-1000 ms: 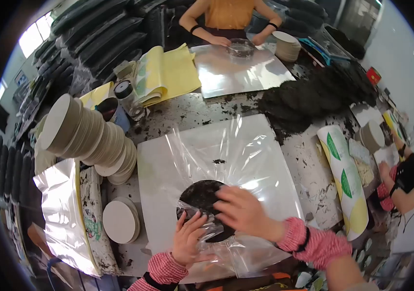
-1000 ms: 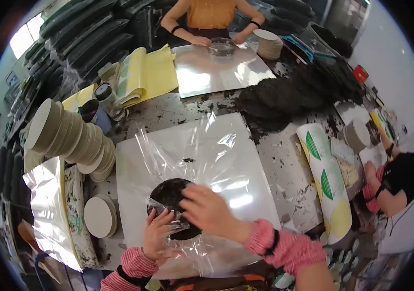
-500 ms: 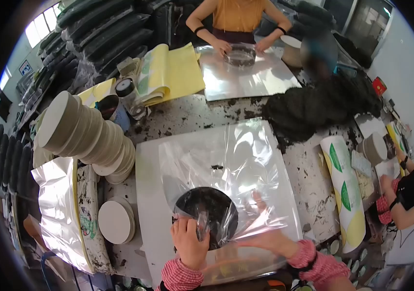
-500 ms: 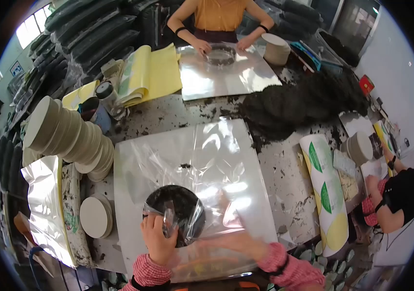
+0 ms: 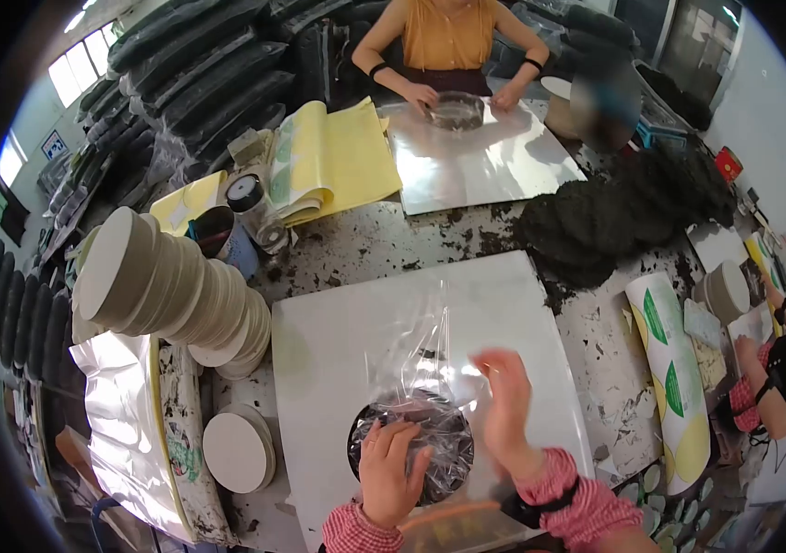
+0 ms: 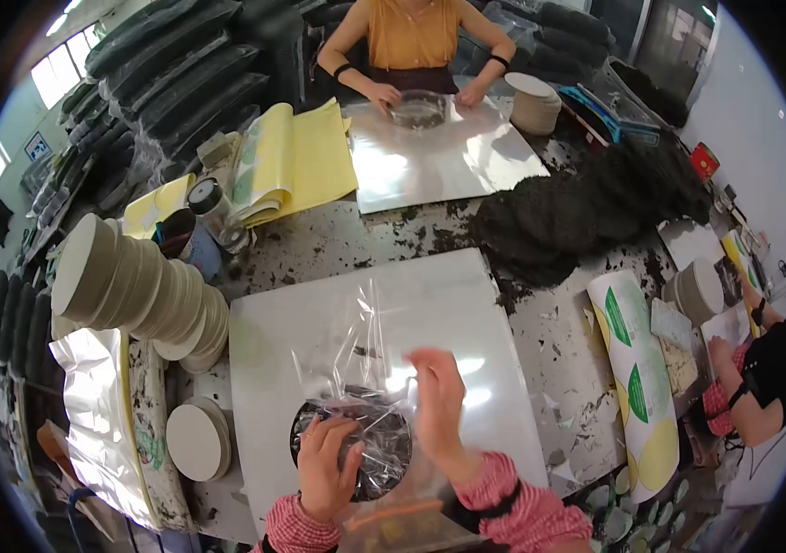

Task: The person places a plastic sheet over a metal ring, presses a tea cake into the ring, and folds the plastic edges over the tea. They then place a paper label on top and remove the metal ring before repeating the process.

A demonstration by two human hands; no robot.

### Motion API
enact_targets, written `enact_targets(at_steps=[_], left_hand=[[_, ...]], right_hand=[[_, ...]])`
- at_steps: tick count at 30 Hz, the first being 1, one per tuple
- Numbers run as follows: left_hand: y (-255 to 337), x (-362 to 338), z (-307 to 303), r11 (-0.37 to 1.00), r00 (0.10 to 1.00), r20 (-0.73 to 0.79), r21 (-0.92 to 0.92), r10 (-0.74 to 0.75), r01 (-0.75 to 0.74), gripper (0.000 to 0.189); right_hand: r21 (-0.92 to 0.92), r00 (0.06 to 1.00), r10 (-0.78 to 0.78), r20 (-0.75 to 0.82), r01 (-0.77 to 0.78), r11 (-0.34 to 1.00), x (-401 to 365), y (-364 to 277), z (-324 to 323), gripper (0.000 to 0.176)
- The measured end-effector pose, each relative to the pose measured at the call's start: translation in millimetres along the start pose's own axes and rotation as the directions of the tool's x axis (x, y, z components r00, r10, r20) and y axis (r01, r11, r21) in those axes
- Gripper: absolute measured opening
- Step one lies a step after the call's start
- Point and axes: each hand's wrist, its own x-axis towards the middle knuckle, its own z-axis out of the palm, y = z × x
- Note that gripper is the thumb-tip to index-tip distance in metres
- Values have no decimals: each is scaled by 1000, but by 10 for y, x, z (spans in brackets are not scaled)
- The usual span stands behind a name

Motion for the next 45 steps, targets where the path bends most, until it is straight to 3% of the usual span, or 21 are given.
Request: enact_targets(at_steps=[1,2,3,4,6,7,8,10,11,12,14,15,19,25,28,30,31,33,35,39,45], left_hand=[[28,33,5,999,999,-25,9,-31,31,47],[64,46,17,998,997,-53,18,-61,62,46],[110,-16,29,931,944,-134,-255,-302,262,51],[80,10,32,932,944,-135,-253,-300,260,51],[22,3,38,760,757,-551,-640,-350,-115,52],[-250,-123,-26,799,879,-460,-571,-123,-187,48],[-234,-140,-50,795,874,-462,-583,-154,-168,48],[-122,-155,-88,968,960,-240,-168,141,-184,34],[-47,-109,-62,990,982,-150,101,117,-103,23],[-14,-119,-1,991,983,-154,97,104,-90,23],[-17,-42,96,973,982,-187,230,27,17,20],[3,-82,93,982,975,-216,163,-58,95,41],[93,-31,-224,997,989,127,18,72,-75,74],[118,-75,-59,913,977,214,395,19,-105,75],[147,-87,8,889,978,198,436,58,-141,74],[63,-120,22,894,972,231,424,45,-142,83],[111,-104,7,902,969,246,409,34,-136,82],[233,-90,-76,909,966,258,394,34,-137,81],[321,-41,-146,846,968,239,497,80,-193,59],[195,-75,-81,852,960,279,495,31,-171,73],[223,-60,-86,853,952,306,488,28,-182,76]], right_hand=[[420,980,198,-6,-177,890,198,188,206,31],[612,923,311,225,-382,692,315,153,354,37],[364,934,100,343,-231,902,190,21,310,42],[116,860,-72,506,15,993,85,-144,280,47],[455,393,-631,669,455,766,127,-191,299,56],[434,431,-579,692,392,811,13,-122,242,54],[426,425,-559,712,371,825,-28,7,180,54],[512,792,-146,593,-230,828,-137,309,39,44],[163,889,90,449,-180,970,-147,-36,104,25],[155,883,98,458,-187,970,-253,-131,146,25],[-128,750,-308,585,460,879,-480,-214,195,8],[-171,732,-333,594,520,837,-600,-218,156,17],[-391,705,-81,705,482,784,-350,-62,95,19],[-426,728,-299,617,629,651,-426,-227,74,20],[-541,705,-141,696,643,542,-291,52,88,26],[-513,674,-167,719,678,526,-287,-50,-85,25],[-452,715,-466,520,694,560,-268,-59,-270,9],[-608,743,-599,299,632,481,-116,73,-1003,7],[-859,879,-456,141,338,385,-159,126,-2000,10],[-993,849,-516,-116,-113,36,-655,362,-3287,40],[-987,801,-578,-158,-116,108,-659,525,-3402,23]])
